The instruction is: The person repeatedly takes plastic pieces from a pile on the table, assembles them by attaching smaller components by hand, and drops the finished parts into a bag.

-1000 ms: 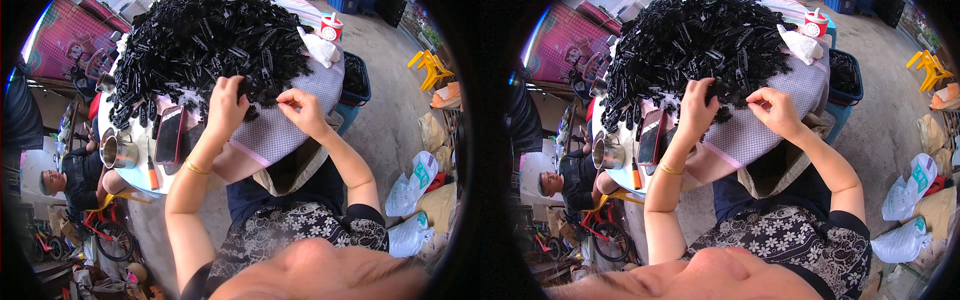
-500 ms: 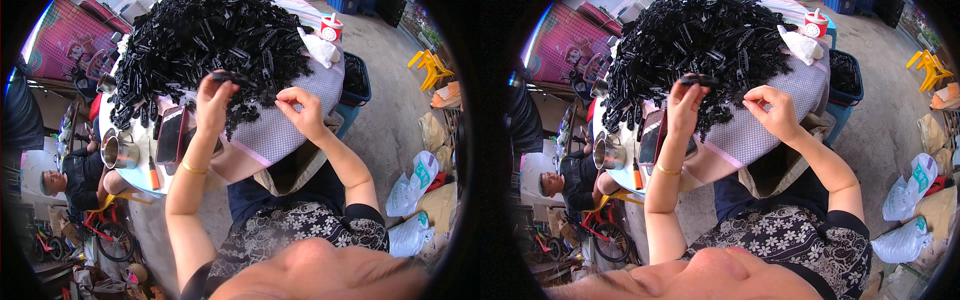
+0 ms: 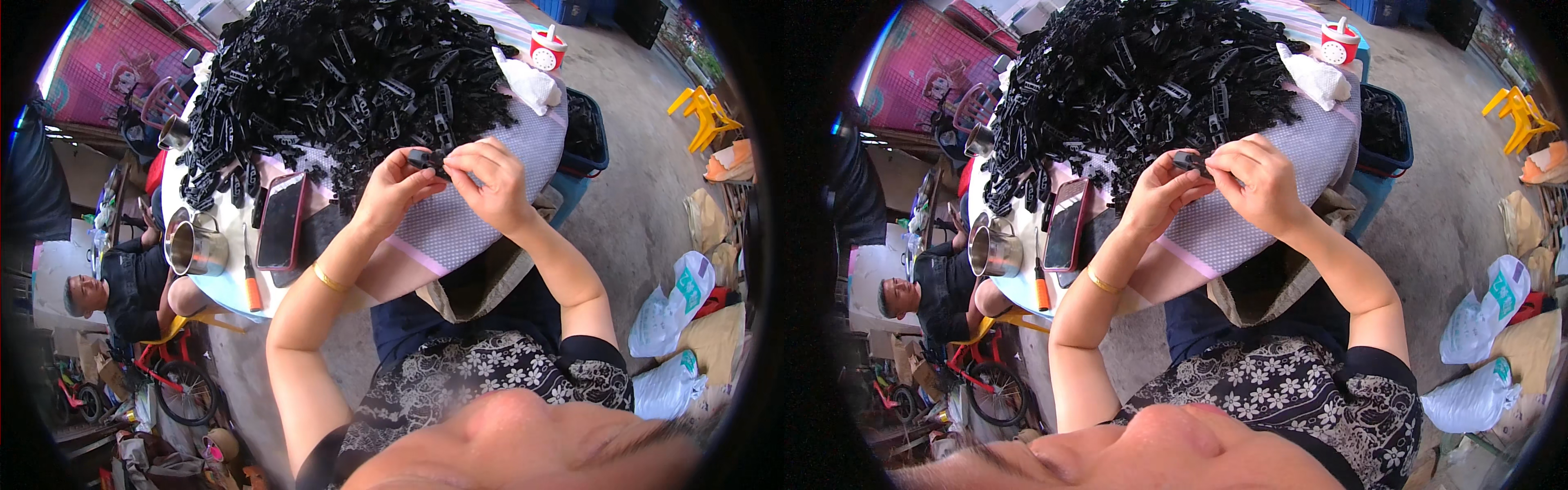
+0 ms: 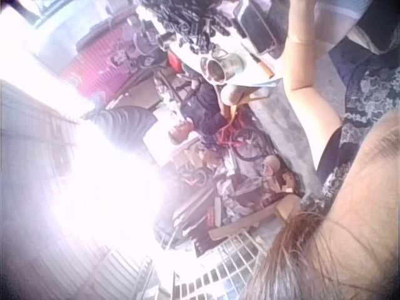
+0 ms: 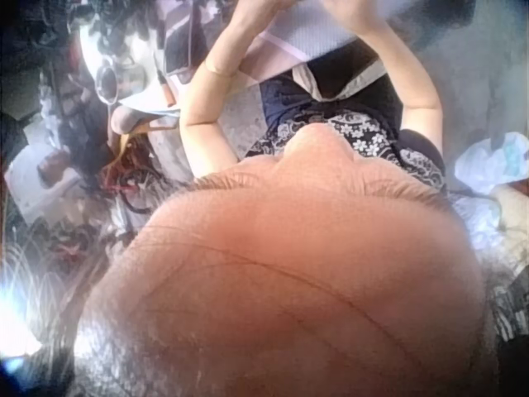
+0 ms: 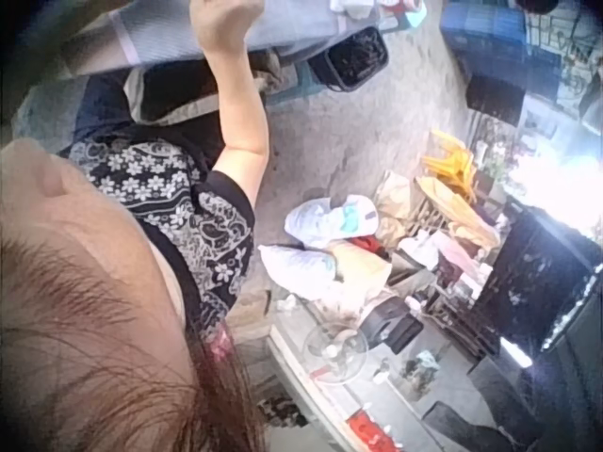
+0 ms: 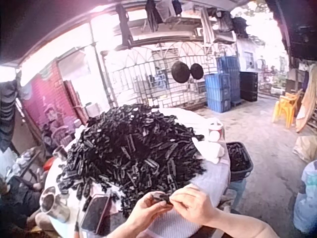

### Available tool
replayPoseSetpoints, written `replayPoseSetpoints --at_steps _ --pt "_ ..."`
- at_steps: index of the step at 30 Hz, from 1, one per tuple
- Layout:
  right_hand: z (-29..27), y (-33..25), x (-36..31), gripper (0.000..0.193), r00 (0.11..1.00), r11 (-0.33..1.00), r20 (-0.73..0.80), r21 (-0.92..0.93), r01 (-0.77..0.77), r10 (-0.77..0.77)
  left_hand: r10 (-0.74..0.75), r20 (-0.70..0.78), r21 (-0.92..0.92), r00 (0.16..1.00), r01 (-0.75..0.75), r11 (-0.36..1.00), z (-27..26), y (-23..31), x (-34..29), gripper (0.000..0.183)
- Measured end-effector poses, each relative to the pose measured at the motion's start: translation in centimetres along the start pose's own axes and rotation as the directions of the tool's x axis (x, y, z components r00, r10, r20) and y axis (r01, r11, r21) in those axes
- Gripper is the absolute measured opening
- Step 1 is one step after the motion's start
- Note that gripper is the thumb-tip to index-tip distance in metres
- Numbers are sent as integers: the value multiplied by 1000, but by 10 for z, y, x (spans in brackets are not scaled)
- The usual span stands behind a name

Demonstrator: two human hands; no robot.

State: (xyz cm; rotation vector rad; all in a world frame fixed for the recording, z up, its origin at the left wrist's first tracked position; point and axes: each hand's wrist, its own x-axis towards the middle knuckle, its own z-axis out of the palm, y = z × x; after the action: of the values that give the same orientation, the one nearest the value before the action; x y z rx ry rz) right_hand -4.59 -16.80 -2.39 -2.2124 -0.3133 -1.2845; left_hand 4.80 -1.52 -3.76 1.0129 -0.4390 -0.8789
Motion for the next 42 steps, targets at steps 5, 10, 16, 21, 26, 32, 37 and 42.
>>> replayPoseSetpoints --at_steps 5,10,16,21,26,32,37,42 --pt "-3 -1 -3 10 998 997 47 -64 32 -29 11 -33 75 999 -9 997 1 0 -2 28" --pt "-4 -5 -4 10 998 998 50 -63 29 -26 42 -11 84 999 -40 996 0 -3 -2 28" --pt "-18 -9 2 11 924 881 19 294 -371 383 2 -5 -17 1000 -2 1000 12 7 -6 24" --pt "-25 -5 5 18 981 985 168 158 74 -101 -227 153 -11 962 232 973 3 11 -8 25" --pt "-29 -6 1 20 955 981 250 143 129 -162 -305 127 146 944 287 947 6 10 -10 26" --pt "-31 -7 -4 18 948 985 270 68 155 -168 -316 113 295 942 272 916 12 18 -13 32" --pt "-32 -8 -10 18 962 984 215 94 152 -169 -283 204 366 937 195 910 12 25 -17 43" --pt "-36 -10 -12 19 962 985 218 80 153 -167 -353 235 207 906 308 929 7 27 -14 48"
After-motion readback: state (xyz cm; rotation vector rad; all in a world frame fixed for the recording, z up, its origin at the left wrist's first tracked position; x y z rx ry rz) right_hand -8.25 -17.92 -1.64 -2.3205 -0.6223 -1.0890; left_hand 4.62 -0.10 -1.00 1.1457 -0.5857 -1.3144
